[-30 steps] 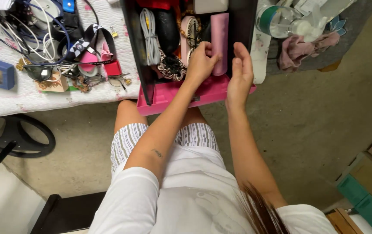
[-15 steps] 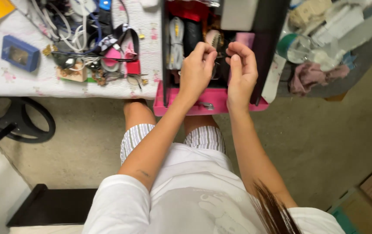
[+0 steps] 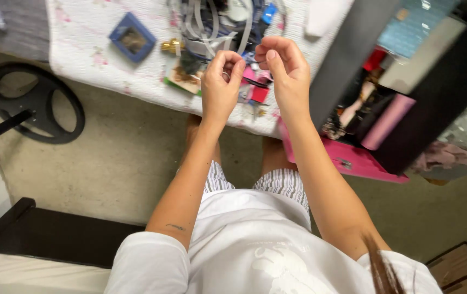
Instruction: Cleaning a black storage bin and then filling it with various personal items including wallets, cases, and electronics.
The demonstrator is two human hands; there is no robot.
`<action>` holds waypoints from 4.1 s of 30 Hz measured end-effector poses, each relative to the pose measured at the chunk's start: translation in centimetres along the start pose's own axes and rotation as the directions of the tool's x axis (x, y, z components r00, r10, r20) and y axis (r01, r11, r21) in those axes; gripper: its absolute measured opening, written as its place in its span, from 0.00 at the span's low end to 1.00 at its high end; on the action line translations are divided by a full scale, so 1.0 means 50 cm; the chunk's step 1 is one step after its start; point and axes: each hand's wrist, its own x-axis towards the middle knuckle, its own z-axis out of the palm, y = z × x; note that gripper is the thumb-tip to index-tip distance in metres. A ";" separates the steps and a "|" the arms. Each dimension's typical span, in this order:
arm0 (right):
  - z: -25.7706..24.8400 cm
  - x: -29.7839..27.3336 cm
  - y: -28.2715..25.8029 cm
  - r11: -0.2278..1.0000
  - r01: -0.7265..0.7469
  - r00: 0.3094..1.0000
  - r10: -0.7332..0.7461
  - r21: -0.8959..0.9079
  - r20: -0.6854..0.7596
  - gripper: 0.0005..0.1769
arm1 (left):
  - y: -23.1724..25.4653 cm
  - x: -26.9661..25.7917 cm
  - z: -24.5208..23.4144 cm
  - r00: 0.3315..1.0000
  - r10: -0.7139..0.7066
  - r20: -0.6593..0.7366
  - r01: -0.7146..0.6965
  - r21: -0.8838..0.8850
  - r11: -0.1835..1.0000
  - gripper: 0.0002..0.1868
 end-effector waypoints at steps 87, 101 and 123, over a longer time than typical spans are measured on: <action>-0.773 -0.039 0.249 0.741 -0.082 0.768 0.473 0.667 -0.431 0.09 | 0.012 -0.159 0.542 0.853 -0.241 0.462 0.386 -0.250 0.888 0.24; -0.684 -0.221 0.159 0.820 -0.062 0.839 0.352 0.569 -0.415 0.21 | -0.040 -0.172 0.580 0.842 -0.292 0.454 0.444 -0.273 0.853 0.30; -0.743 -0.094 0.187 0.697 0.037 0.912 0.269 0.716 -0.309 0.31 | -0.146 -0.091 0.897 0.895 -0.304 0.326 0.408 -0.323 0.854 0.38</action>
